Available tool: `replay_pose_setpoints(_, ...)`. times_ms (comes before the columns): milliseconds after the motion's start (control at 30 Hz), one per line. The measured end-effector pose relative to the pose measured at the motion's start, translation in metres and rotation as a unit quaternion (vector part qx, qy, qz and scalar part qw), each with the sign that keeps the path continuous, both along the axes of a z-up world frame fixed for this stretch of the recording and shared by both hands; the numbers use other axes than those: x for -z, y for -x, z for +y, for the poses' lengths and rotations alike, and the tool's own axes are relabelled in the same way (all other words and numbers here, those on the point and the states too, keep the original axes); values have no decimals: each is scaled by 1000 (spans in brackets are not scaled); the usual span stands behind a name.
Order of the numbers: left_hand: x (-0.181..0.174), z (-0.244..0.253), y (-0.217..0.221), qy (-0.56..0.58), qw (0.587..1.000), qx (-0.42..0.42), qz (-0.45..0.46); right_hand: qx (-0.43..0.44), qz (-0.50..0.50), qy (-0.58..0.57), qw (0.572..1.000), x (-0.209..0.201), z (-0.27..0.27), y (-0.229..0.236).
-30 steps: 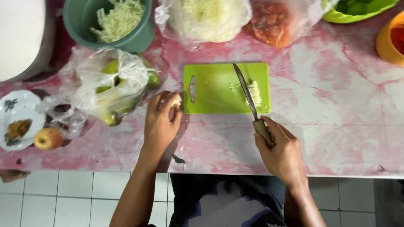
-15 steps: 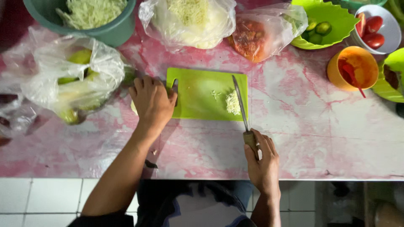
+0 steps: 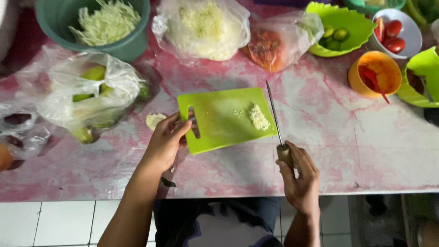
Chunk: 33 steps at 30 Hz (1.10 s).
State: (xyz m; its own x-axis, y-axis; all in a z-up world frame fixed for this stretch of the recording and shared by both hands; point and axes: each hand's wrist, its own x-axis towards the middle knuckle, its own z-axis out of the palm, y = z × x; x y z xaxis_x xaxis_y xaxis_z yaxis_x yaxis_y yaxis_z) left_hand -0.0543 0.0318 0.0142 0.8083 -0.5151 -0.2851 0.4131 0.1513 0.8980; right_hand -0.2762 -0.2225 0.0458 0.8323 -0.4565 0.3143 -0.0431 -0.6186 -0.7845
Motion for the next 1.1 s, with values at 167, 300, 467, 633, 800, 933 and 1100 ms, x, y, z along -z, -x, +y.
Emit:
replay_pose_setpoints(167, -33, 41, 7, 67, 994, -82, -3, -46, -37, -70, 996, -18, -11, -8)
replay_pose_setpoints(300, -66, 55, -4, 144, 973, -174, -55, -57, -5, -159, 986, -38, -13, -39)
replay_pose_setpoints(467, -89, 42, -32, 128, 966, -209, -85, -161, 44, -83, 983, -71, -10, -109)
replay_pose_setpoints(633, -94, 24, -49, 89, 966, -210, -127, -322, 44, 39, 945, -81, -22, -177)
replay_pose_setpoints(800, -100, 26, -53, 32, 966, -226, -124, -360, 220, -130, 897, -80, -34, -221)
replay_pose_setpoints(933, -98, 30, -60, 35, 962, -230, -139, -327, 202, -72, 921, -72, -46, -242)
replay_pose_setpoints(1100, -87, 34, -65, 70, 960, -227, -151, -251, 174, -48, 951, -48, -68, -261)
